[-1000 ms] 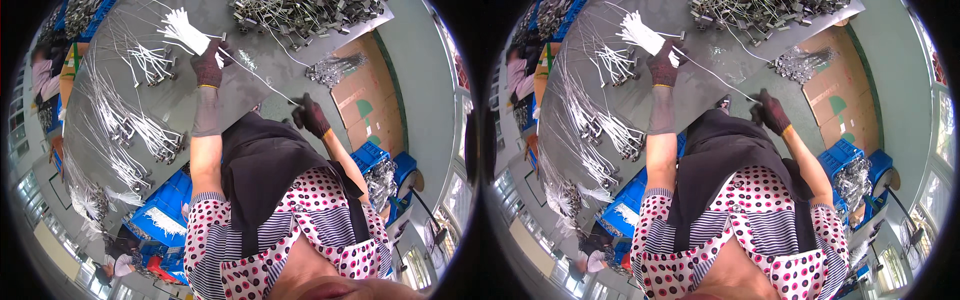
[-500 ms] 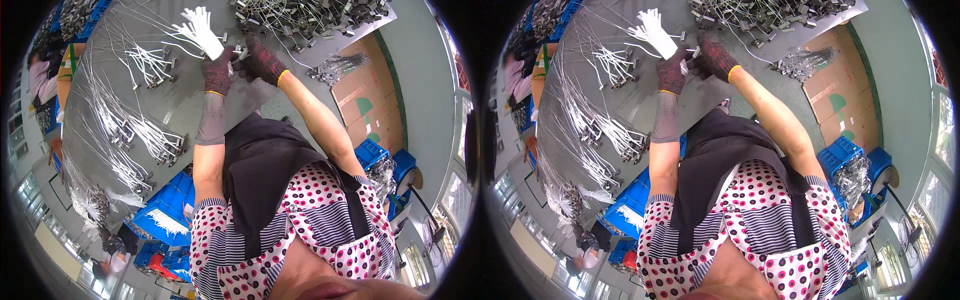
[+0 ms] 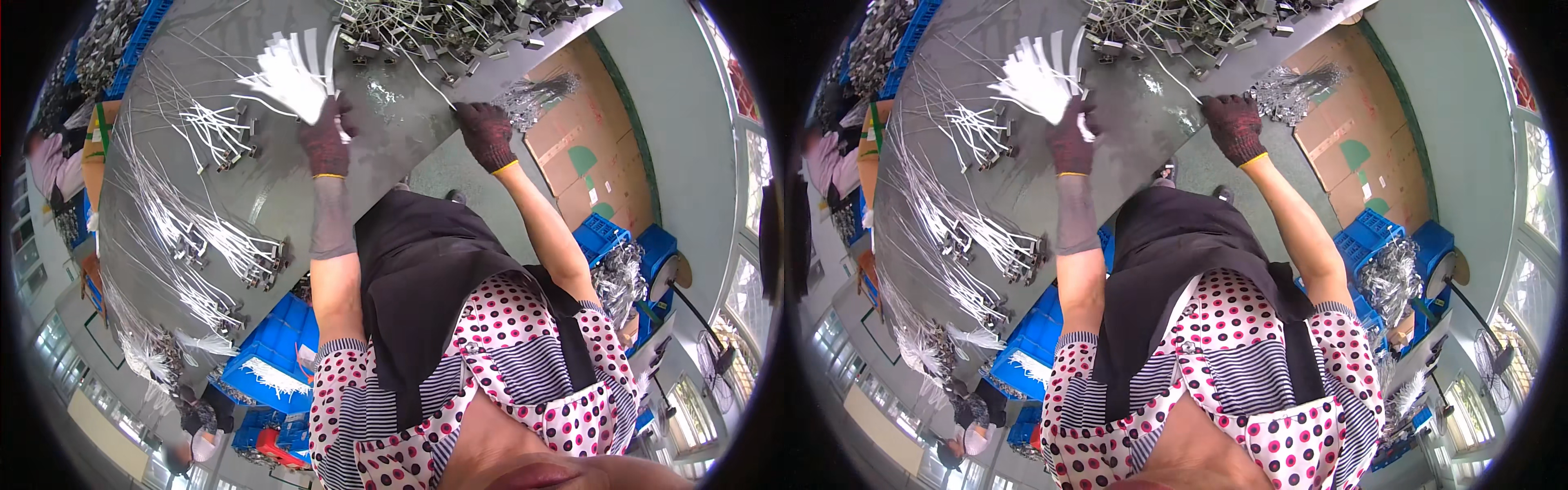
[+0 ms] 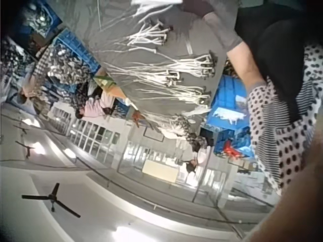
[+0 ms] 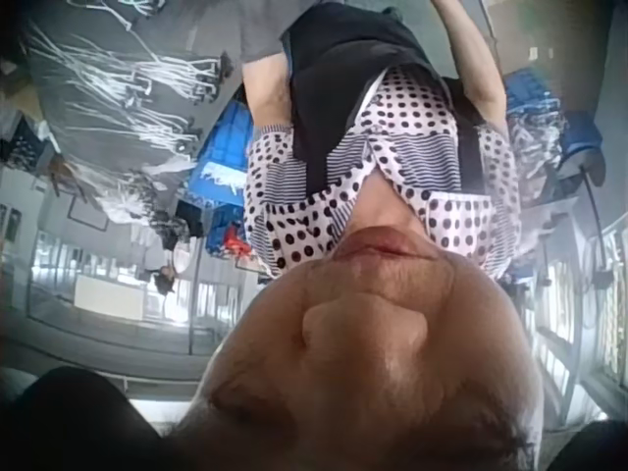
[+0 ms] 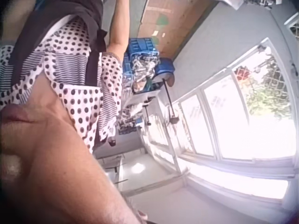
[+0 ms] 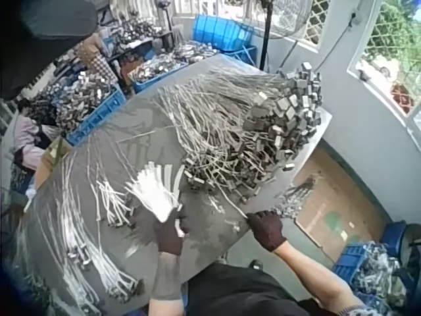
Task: Organizing and bundling white electrical wires at a manual assembly station.
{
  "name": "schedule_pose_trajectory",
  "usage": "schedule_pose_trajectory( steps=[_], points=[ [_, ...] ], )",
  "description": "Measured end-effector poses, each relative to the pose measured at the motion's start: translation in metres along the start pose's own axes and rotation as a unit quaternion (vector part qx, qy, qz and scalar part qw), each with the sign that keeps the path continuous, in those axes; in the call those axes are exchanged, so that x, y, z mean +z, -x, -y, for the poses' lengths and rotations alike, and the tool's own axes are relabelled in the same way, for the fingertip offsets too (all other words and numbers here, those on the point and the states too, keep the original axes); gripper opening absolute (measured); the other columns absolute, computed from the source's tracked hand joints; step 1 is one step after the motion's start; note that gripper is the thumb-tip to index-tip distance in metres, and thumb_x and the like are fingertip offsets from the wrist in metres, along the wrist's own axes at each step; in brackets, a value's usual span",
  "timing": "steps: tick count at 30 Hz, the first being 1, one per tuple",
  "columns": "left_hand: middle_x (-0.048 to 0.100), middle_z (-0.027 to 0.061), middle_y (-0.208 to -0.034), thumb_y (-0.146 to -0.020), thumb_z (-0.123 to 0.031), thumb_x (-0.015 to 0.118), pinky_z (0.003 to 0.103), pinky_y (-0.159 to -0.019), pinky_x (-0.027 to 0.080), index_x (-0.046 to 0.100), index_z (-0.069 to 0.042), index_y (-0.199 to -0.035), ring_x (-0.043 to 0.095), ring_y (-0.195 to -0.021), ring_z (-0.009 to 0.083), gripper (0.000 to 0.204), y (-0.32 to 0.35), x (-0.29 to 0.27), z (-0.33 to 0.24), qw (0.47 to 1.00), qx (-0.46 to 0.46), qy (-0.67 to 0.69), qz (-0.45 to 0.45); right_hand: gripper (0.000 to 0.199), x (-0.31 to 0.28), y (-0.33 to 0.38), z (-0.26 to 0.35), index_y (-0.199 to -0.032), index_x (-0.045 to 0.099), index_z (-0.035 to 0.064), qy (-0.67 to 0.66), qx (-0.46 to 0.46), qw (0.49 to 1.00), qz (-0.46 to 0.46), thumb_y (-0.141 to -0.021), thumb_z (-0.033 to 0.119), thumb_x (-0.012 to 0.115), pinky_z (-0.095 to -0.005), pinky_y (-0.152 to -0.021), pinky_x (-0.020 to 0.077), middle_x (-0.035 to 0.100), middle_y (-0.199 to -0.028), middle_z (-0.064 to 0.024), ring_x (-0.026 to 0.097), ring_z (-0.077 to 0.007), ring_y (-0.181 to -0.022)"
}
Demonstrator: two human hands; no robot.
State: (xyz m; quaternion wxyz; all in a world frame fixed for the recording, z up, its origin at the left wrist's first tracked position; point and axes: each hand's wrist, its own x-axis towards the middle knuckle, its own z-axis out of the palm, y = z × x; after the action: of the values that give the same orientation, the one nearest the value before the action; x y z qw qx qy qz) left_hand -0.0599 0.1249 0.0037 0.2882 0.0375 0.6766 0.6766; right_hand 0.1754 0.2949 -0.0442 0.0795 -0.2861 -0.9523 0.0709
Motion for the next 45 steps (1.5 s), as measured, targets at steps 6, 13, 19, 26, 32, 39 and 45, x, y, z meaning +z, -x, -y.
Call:
schedule_pose_trajectory(
  steps=[6,13,19,26,32,39,45],
  points=[
    [0.065,0.0137,-0.082,-0.086,0.0,0.062,0.038,-0.066,0.062,0.064,0.009,-0.093,0.067,-0.074,0.025,0.012,0.017,0.071,0.063,0.949,-0.187,0.228,0.116,0.03,-0.064,0.09,-0.001,-0.126,0.065,0.014,-0.399,0.149,0.898,0.114,-0.098,0.021,0.058,-0.0338,-0.062,0.0518,0.067,-0.077,-0.0098,0.063,-0.0181,-0.064],
    [0.062,0.0146,-0.096,-0.094,-0.007,0.06,0.053,-0.09,0.057,0.058,0.004,-0.111,0.066,-0.085,0.0315,0.02,0.027,0.102,0.088,0.908,-0.241,0.282,0.195,0.027,-0.094,0.25,-0.04,-0.121,0.067,0.0085,-0.462,0.234,0.808,0.281,-0.1,0.016,0.052,-0.0294,-0.064,0.0492,0.06,-0.072,-0.0147,0.056,-0.0139,-0.062],
    [0.063,0.0155,-0.096,-0.094,-0.011,0.064,0.059,-0.093,0.054,0.059,0.003,-0.107,0.066,-0.091,0.0321,0.019,0.043,0.099,0.068,0.896,-0.229,0.324,0.201,0.029,-0.086,0.368,-0.072,-0.122,0.065,0.0018,-0.494,0.269,0.771,0.298,-0.099,0.012,0.051,-0.0299,-0.072,0.049,0.069,-0.085,-0.0052,0.057,-0.0117,-0.074],
    [0.065,0.0131,-0.096,-0.095,-0.018,0.064,0.064,-0.093,0.051,0.061,-0.005,-0.115,0.066,-0.089,0.0326,0.024,0.043,0.068,0.04,0.917,-0.127,0.347,0.149,0.032,-0.073,0.423,-0.079,-0.126,0.063,0.0017,-0.492,0.384,0.735,0.263,-0.097,0.005,0.051,-0.0283,-0.091,0.0471,0.069,-0.102,-0.0065,0.06,-0.0137,-0.095],
    [0.064,0.0158,-0.097,-0.098,-0.016,0.059,0.061,-0.081,0.057,0.058,-0.003,-0.117,0.066,-0.084,0.0346,0.023,0.041,0.041,0.046,0.911,-0.114,0.374,0.133,0.031,-0.062,0.404,-0.087,-0.126,0.063,0.0033,-0.417,0.236,0.841,0.25,-0.097,0.006,0.052,-0.0278,-0.084,0.0493,0.069,-0.099,-0.0049,0.062,-0.0135,-0.091],
    [0.061,0.0113,-0.092,-0.096,-0.015,0.061,0.064,-0.087,0.053,0.059,-0.004,-0.113,0.063,-0.083,0.0309,0.02,0.045,0.005,0.04,0.902,-0.095,0.409,0.096,0.029,-0.064,0.344,-0.072,-0.121,0.064,-0.0005,-0.59,0.391,0.665,0.239,-0.093,-0.001,0.057,-0.0112,-0.06,0.0339,0.057,-0.083,0.0064,0.05,0.0,-0.072],
    [0.06,0.01,-0.09,-0.094,-0.016,0.065,0.06,-0.081,0.055,0.059,-0.005,-0.108,0.062,-0.078,0.0285,0.018,0.04,-0.017,0.037,0.923,-0.092,0.374,0.0,0.029,-0.07,0.365,-0.068,-0.123,0.064,0.0029,-0.415,0.317,0.817,0.245,-0.096,0.01,0.057,-0.0213,-0.06,0.0449,0.064,-0.079,0.0005,0.057,-0.0085,-0.069]
  ],
)
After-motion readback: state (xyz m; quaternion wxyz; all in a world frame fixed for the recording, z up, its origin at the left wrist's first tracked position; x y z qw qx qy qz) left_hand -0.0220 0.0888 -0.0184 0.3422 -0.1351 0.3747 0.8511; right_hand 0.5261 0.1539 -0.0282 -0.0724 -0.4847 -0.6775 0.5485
